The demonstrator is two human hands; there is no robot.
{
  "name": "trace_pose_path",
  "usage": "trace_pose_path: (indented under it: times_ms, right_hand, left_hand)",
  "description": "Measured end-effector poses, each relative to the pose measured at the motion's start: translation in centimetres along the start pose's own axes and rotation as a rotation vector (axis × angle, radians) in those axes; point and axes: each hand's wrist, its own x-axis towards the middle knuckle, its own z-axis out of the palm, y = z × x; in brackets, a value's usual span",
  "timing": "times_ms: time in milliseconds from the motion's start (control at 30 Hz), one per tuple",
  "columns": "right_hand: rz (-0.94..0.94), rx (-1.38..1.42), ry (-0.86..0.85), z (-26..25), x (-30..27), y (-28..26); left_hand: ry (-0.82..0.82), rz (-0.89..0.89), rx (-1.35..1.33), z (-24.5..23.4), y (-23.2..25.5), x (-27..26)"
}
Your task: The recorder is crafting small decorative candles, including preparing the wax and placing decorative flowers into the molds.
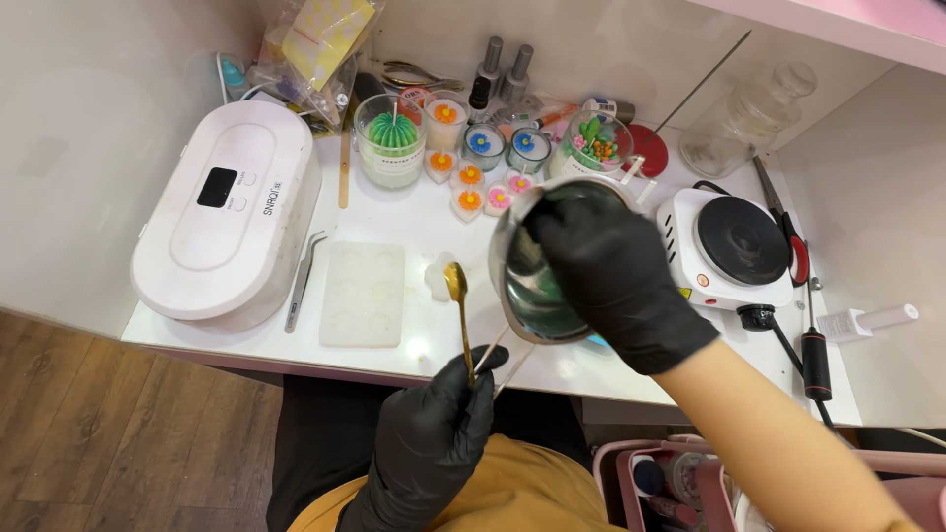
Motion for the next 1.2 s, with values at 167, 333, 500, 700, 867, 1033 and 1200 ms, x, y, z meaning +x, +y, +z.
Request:
trace_pose_path:
  times_ms: [167, 333, 500, 700, 867, 1033, 1200]
  right_hand:
    - [-0.213, 0.080, -0.141, 2.9, -2.3, 2.6]
    - [-0.222, -0.010, -0.162, -2.3, -0.2, 1.6]
    - [-0.176, -0.256, -0.298, 1.9, -2.9, 4.4]
    - [-0.189, -0.009, -0.377, -0.5, -1.5, 2.8]
    - [-0.299, -0.057, -0.114, -0.6, -2.1, 2.2]
    - [-0.167, 0.120, -0.413, 1.1, -4.1, 5.0]
    - [0.088, 0.339, -0.375, -2.5, -0.9, 1.9]
  left_hand:
    - [0.010, 0.014, 0.034, -0.2, -0.2, -0.2]
    - [0.011, -0.003, -0.040, -0.1, 0.5, -0.2]
    - [0.010, 0.033, -0.003, -0.3, 0.6, -0.4]
    - [0.037, 0.137, 0.056, -0.2, 0.5, -0.5]
    - [0.003, 0.103, -0.019, -0.2, 0.4, -0.7]
    - [0.023, 0.130, 0.015, -0.6, 0.5, -0.7]
    - [0.007, 0.110, 0.045, -0.5, 1.0, -0.9]
